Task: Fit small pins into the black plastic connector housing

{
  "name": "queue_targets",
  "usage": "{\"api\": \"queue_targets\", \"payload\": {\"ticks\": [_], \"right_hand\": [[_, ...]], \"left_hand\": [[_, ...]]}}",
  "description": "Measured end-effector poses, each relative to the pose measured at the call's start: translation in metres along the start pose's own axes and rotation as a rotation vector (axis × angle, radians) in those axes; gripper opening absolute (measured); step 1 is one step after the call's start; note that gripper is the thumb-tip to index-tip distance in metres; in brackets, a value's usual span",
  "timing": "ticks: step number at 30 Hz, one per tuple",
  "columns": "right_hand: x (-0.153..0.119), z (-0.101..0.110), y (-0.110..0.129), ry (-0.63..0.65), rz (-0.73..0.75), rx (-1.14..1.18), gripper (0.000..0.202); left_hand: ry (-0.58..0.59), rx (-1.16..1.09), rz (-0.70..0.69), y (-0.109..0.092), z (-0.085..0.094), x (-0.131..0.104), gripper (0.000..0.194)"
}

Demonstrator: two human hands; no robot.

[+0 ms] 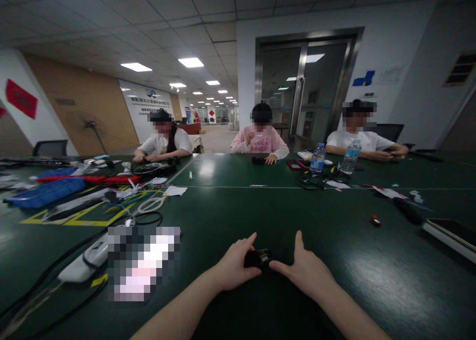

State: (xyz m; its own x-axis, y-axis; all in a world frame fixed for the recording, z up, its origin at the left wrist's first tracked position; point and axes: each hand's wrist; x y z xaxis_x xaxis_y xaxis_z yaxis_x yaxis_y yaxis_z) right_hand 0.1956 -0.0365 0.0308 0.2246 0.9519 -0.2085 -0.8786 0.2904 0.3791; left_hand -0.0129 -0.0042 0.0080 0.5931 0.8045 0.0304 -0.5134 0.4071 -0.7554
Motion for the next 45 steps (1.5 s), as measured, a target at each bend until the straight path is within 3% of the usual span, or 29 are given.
{"api": "queue_targets", "payload": {"ticks": [20,27,32,42,45], "right_hand": [[-0.019,0.013,0.016,0.072,-0.027,-0.138,0.104],[-0.016,0.009,0.013,0.066,-0.01,-0.136,0.103],[-0.012,0.005,0.009,0.019,0.03,-0.111,0.102],[-0.011,0.01,0.006,0.024,-0.043,-0.147,0.108],[-0.012,0.011,0.006,0.049,0.028,-0.126,0.1]], "left_hand": [[0.006,-0.04,0.031,-0.001,0.003,-0.002,0.084],[0.01,-0.035,0.029,-0.003,0.003,-0.002,0.084],[-0.002,-0.026,0.052,0.0,0.001,0.0,0.095],[0.006,-0.018,0.029,0.002,0.001,-0.001,0.09],[-0.004,-0.025,0.017,0.001,0.0,-0.002,0.088]]}}
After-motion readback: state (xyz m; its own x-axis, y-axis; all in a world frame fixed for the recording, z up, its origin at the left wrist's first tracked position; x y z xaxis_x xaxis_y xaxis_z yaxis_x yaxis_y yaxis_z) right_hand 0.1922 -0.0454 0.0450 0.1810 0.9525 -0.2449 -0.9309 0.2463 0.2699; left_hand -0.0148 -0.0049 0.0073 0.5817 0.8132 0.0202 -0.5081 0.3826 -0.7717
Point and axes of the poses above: each hand's wrist, its own x-axis towards the middle knuckle, its own z-axis out of the back of the hand, y = z × x, and after that the axes turned 2 degrees about -z, right-handed
